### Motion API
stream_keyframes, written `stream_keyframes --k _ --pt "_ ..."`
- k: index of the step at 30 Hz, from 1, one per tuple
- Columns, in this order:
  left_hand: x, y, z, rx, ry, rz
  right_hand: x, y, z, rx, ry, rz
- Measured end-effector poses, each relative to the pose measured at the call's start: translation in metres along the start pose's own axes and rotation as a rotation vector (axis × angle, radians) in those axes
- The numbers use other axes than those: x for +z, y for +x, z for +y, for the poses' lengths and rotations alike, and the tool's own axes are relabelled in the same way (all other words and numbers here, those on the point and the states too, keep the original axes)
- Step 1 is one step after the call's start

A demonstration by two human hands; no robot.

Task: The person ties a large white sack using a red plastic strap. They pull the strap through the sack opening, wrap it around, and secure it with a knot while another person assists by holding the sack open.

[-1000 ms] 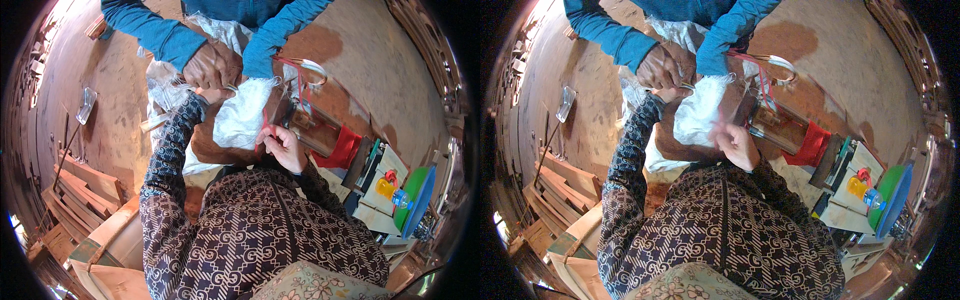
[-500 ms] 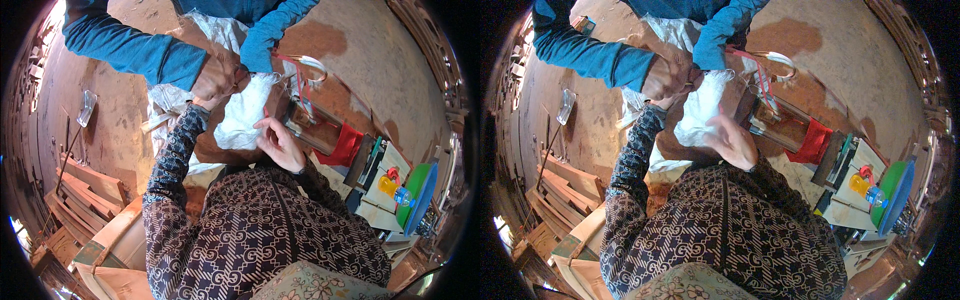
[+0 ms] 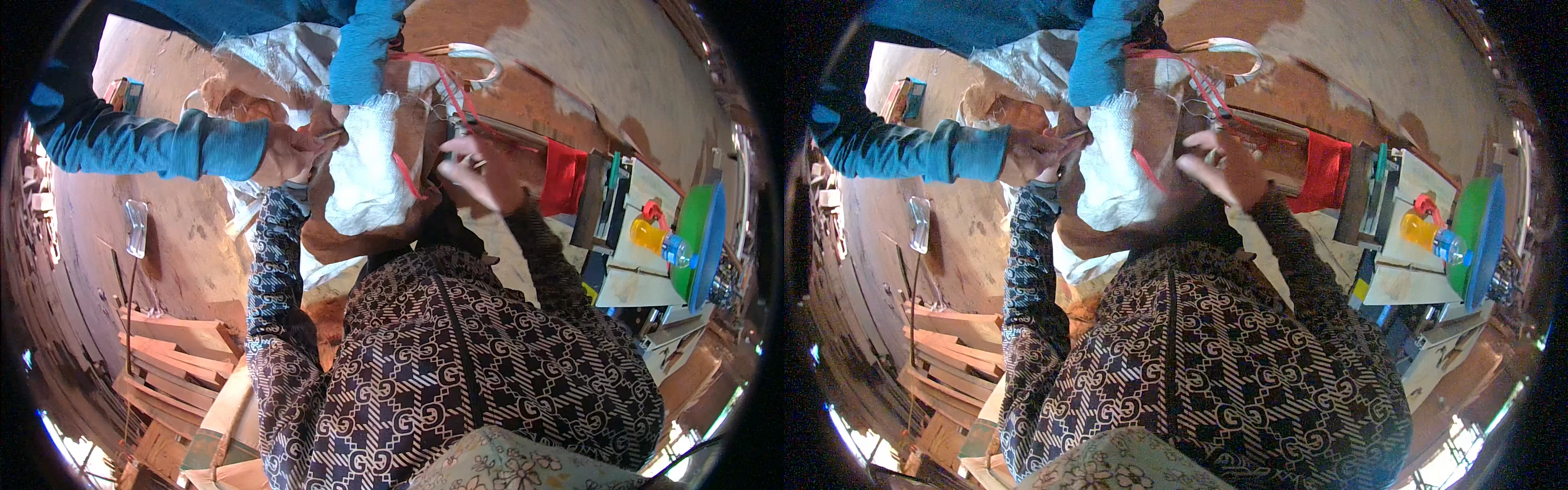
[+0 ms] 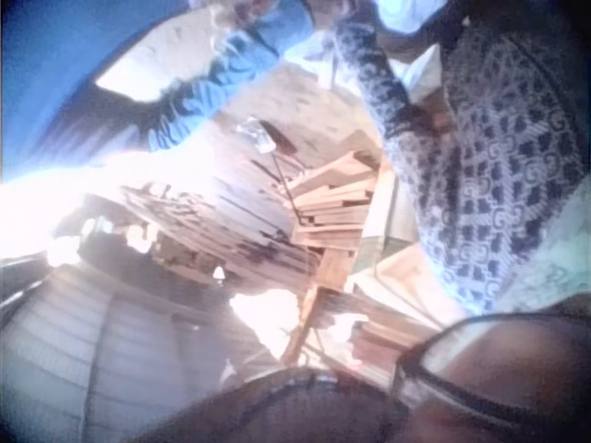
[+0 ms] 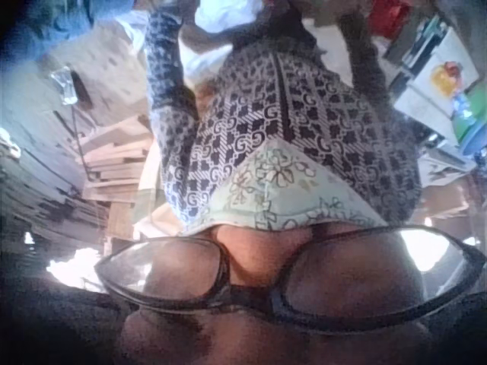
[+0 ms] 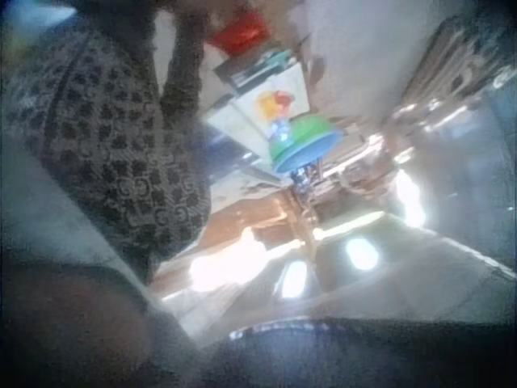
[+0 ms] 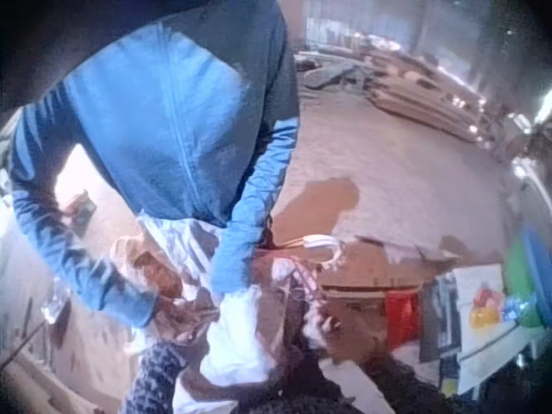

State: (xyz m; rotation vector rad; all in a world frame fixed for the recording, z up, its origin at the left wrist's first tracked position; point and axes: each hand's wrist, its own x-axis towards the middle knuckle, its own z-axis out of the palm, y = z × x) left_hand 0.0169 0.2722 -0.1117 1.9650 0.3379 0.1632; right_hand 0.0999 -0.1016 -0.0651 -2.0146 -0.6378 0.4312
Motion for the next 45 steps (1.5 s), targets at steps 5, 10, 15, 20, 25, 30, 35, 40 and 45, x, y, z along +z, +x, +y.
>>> stream_keyframes --k 5,10,15,20,25,30,35,40,45 --pt "-0.003 -0.006 -0.001 -0.001 -0.035 -0.001 0.06 -0.019 -0.041 0.282 0.026 -0.268" --pt "-0.005 -0.005 0.002 0.006 -0.066 0.005 0.053 -0.042 0.037 0.03 0.136 -0.321" --pt "-0.001 0.004 0.008 0.005 -0.088 0.011 -0.037 -0.105 0.065 0.46 -0.203 -0.494" --pt "0.007 0.009 0.005 0.01 -0.117 0.012 -0.081 -0.174 0.102 0.885 0.394 0.047" --pt "-0.004 -0.004 0.0 0.012 -0.152 0.037 -0.106 -0.172 0.062 0.224 1.285 0.707" --pt "-0.016 -0.018 -0.012 0.044 -0.199 0.03 -0.207 -0.195 0.129 0.154 1.361 0.832" --pt "-0.015 -0.027 -0.03 0.084 -0.31 -0.008 -0.347 -0.227 0.188 0.223 1.106 0.924" --pt "-0.022 -0.031 0.022 -0.376 -0.379 -0.063 -0.413 -0.162 0.128 -0.045 0.73 1.295" --pt "-0.016 -0.034 0.07 -0.516 -0.626 0.038 -0.36 -0.069 0.004 -0.28 0.417 1.212"
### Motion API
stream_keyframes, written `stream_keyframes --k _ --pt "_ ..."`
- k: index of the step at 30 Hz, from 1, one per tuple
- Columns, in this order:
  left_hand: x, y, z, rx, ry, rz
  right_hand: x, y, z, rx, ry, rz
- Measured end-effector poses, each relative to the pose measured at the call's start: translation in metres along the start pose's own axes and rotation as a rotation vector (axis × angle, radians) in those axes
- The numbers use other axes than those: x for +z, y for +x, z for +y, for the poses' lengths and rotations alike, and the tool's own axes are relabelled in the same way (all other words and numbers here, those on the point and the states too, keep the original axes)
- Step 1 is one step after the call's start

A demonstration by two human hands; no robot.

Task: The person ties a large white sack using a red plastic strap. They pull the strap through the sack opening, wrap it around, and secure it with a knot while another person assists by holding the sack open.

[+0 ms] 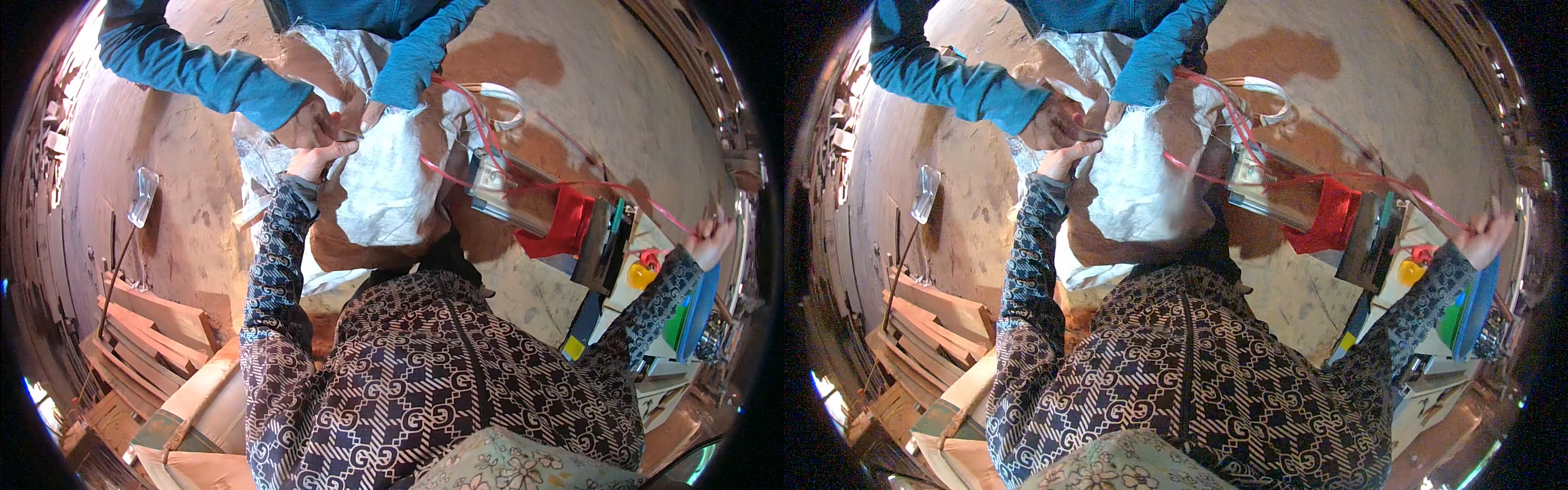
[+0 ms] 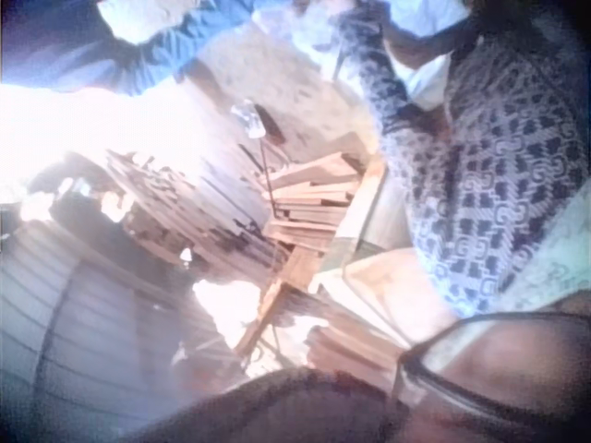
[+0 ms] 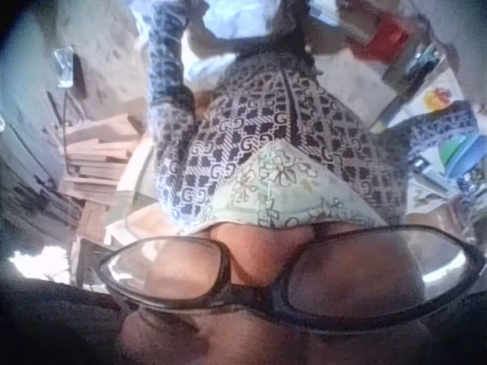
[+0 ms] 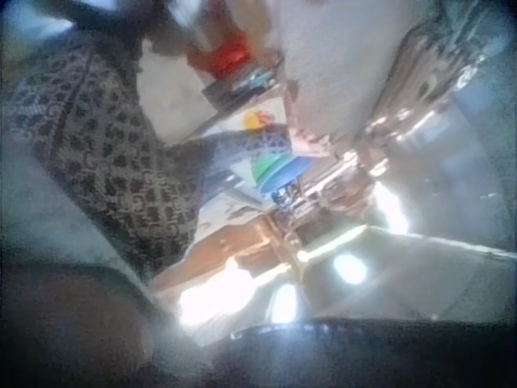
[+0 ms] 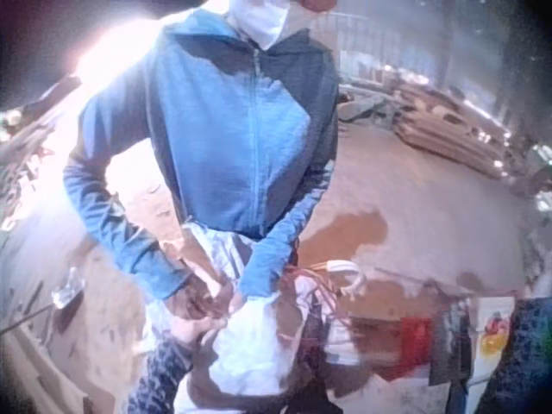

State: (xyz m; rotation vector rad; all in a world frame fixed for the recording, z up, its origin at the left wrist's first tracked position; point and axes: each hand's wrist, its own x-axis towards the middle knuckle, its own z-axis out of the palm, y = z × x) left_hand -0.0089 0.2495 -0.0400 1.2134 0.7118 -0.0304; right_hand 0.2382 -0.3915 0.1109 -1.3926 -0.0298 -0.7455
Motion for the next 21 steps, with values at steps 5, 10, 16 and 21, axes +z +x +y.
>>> stream_keyframes --k 5,10,16,21 --pt "-0.022 0.006 -0.012 0.37 0.642 0.25 0.157 -0.18 -0.028 0.266 -0.14 -0.715" --pt "0.012 -0.083 0.011 1.021 1.109 0.487 0.2 -0.312 -0.063 0.588 -0.02 -1.47" --pt "0.064 -0.13 -0.032 -0.032 -0.489 -0.6 0.207 -0.366 -0.059 0.553 0.226 -2.068" --pt "0.074 -0.116 -0.045 0.345 0.004 -0.34 0.195 -0.368 -0.046 0.479 0.157 -2.186"
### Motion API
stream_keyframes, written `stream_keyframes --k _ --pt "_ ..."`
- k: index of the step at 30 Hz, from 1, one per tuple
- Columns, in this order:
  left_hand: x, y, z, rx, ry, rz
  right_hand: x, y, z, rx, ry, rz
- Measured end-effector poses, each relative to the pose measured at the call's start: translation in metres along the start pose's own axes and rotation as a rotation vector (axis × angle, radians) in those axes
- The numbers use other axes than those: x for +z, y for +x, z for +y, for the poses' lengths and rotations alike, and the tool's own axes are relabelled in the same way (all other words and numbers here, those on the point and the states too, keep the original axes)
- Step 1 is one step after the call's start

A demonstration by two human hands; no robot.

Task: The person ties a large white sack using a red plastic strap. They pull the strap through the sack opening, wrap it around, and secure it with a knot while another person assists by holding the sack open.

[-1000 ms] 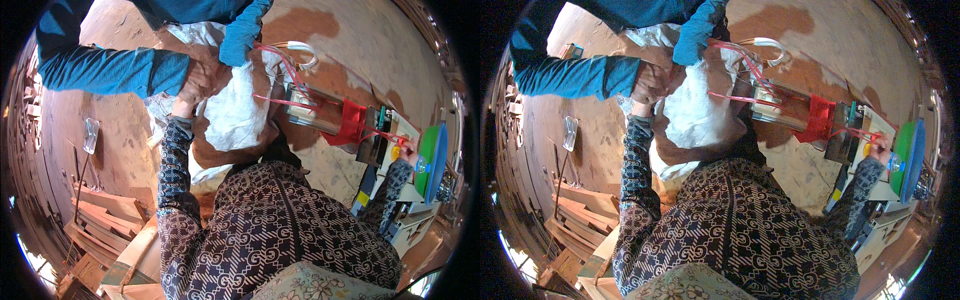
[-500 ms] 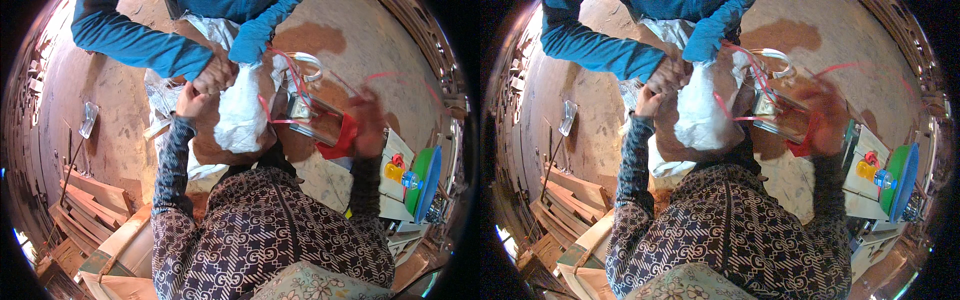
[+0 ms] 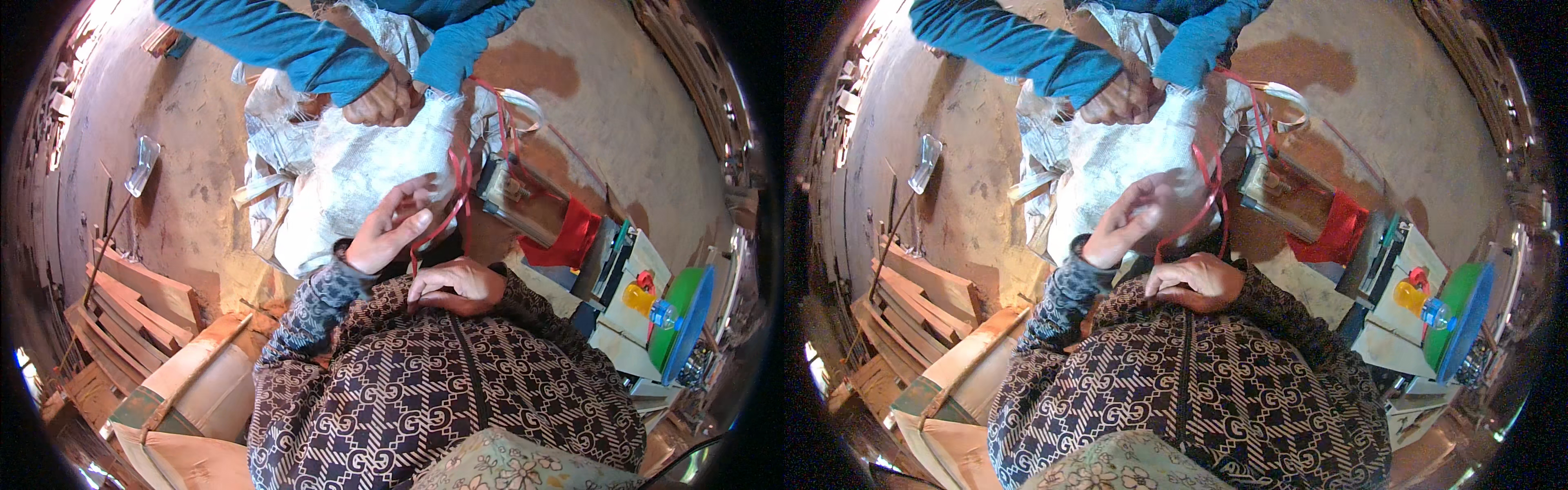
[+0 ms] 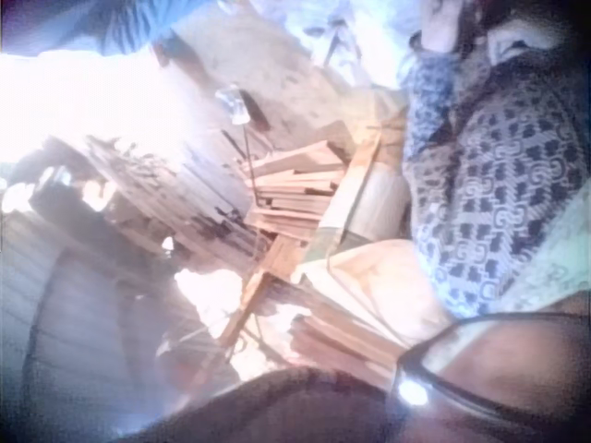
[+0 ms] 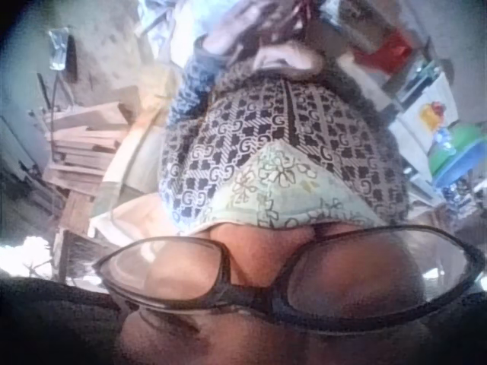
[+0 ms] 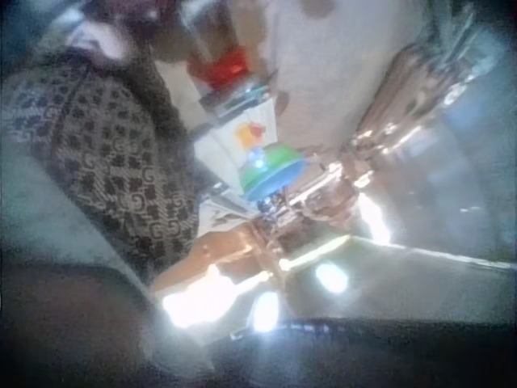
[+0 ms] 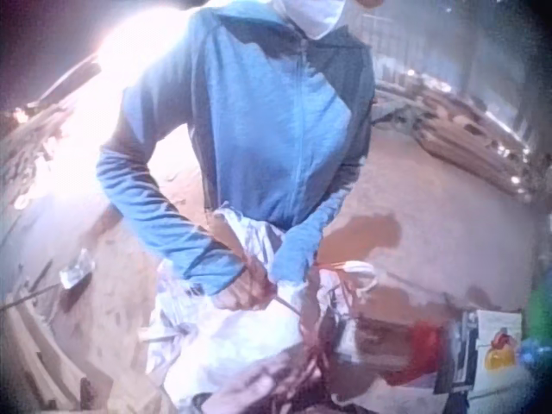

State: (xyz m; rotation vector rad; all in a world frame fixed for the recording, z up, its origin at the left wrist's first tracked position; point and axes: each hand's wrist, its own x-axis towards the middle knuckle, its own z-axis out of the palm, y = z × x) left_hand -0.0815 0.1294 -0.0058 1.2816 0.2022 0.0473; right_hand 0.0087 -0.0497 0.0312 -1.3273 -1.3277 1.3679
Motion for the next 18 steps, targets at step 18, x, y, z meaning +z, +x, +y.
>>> stream_keyframes --k 18 --pt "-0.035 -0.017 -0.012 -0.464 -0.137 -0.546 -0.032 -0.032 -0.022 0.297 0.131 0.259"
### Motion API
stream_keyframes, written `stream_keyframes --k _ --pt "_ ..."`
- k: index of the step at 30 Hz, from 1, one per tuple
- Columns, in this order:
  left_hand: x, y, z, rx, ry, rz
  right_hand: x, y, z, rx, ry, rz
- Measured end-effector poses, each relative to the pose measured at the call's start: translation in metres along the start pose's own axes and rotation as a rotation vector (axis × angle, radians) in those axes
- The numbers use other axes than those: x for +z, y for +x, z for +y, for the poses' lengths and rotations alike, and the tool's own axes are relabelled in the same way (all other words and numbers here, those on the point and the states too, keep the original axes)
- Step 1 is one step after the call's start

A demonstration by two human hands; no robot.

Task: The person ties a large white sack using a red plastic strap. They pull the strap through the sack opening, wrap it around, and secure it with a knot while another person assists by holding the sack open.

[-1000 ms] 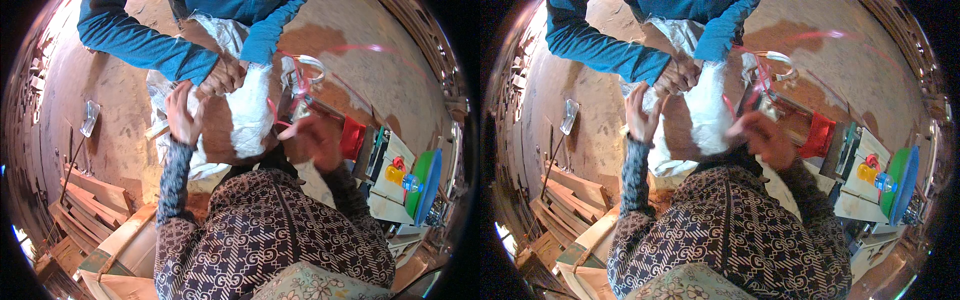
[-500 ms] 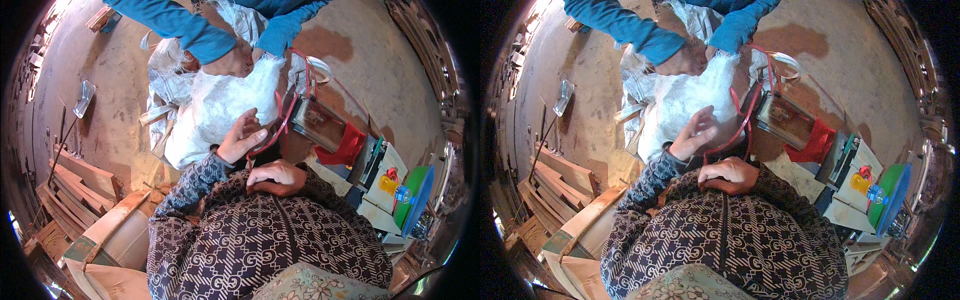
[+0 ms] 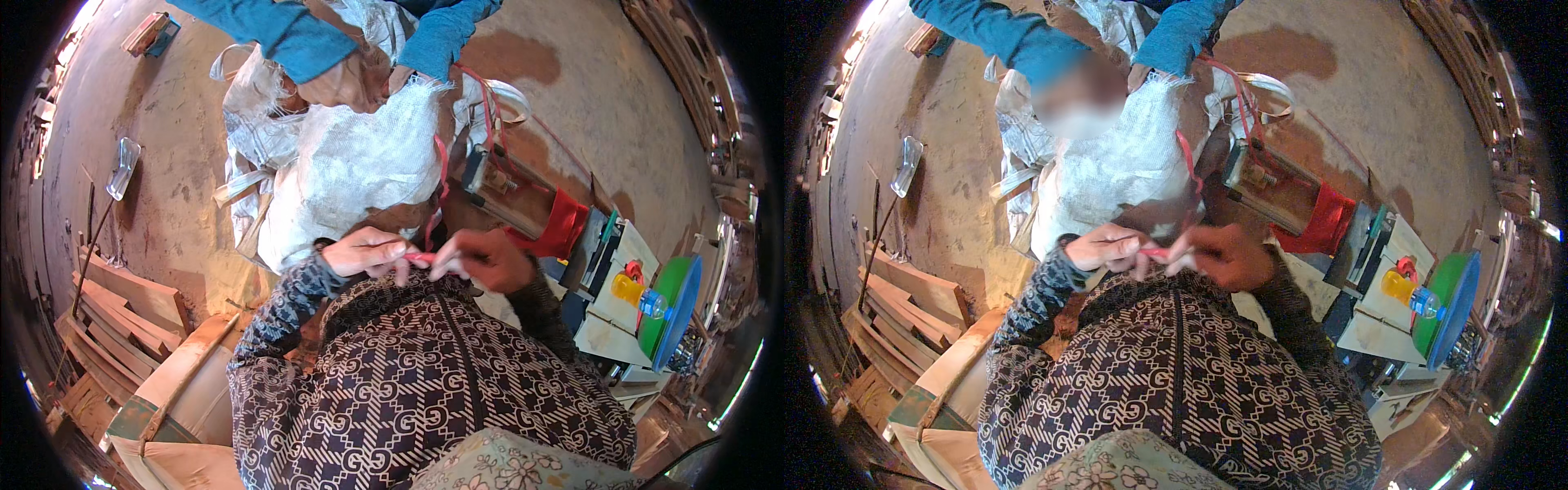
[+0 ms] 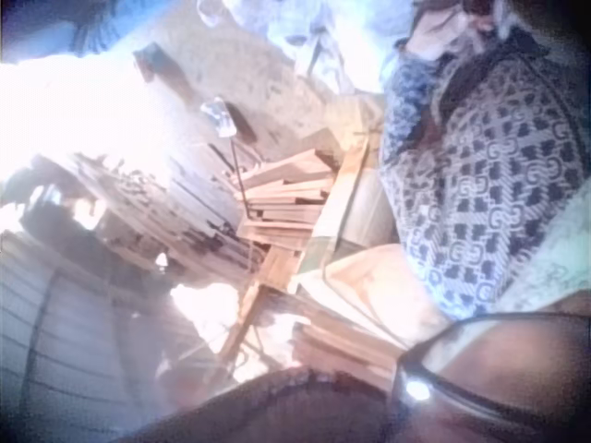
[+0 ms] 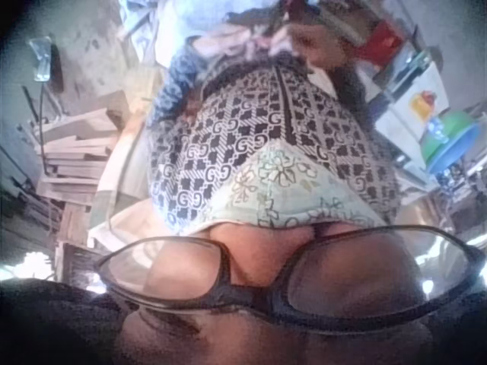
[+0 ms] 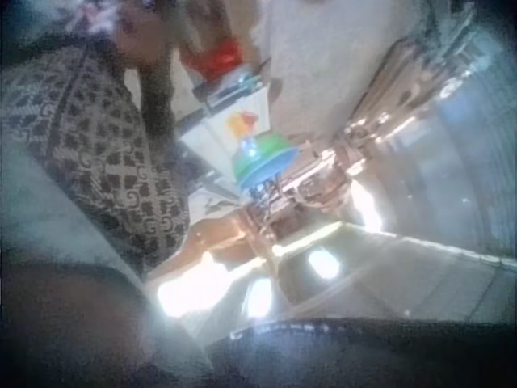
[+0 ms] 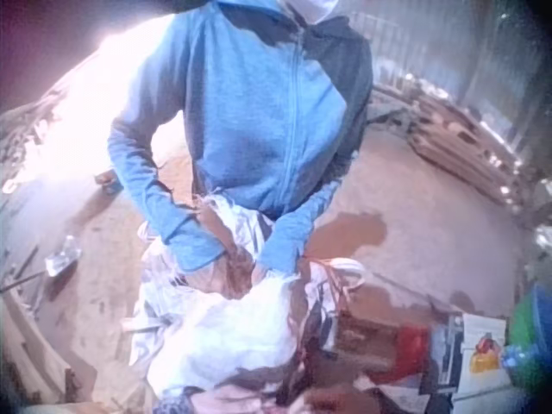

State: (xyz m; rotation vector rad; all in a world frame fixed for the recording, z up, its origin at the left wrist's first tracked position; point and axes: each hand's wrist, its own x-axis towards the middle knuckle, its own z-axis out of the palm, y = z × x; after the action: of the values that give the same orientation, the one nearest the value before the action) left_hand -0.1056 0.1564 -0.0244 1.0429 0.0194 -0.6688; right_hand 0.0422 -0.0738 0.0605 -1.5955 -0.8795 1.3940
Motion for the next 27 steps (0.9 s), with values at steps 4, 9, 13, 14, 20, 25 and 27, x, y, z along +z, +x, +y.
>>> stream_keyframes --k 4,9,13,14,20,25,27 --pt "-0.023 -0.027 0.017 0.079 0.117 0.145 -0.037 -0.039 0.028 -0.073 0.073 0.529" --pt "-0.038 -0.052 0.045 0.106 0.302 0.331 -0.096 -0.082 0.085 0.121 -0.048 0.775" --pt "-0.051 -0.072 0.049 0.07 0.391 0.403 -0.109 -0.089 0.115 0.142 -0.165 0.835" --pt "-0.052 -0.076 0.053 0.065 0.423 0.419 -0.113 -0.09 0.122 0.168 -0.214 0.84" --pt "-0.059 -0.093 0.055 0.069 0.489 0.483 -0.132 -0.098 0.166 0.266 -0.437 0.814" --pt "-0.041 -0.071 0.07 0.005 0.621 0.552 -0.124 -0.078 0.163 0.085 -1.363 0.817" --pt "-0.026 -0.046 0.075 0.038 0.556 0.536 -0.077 -0.018 0.054 -0.06 -0.684 0.835"
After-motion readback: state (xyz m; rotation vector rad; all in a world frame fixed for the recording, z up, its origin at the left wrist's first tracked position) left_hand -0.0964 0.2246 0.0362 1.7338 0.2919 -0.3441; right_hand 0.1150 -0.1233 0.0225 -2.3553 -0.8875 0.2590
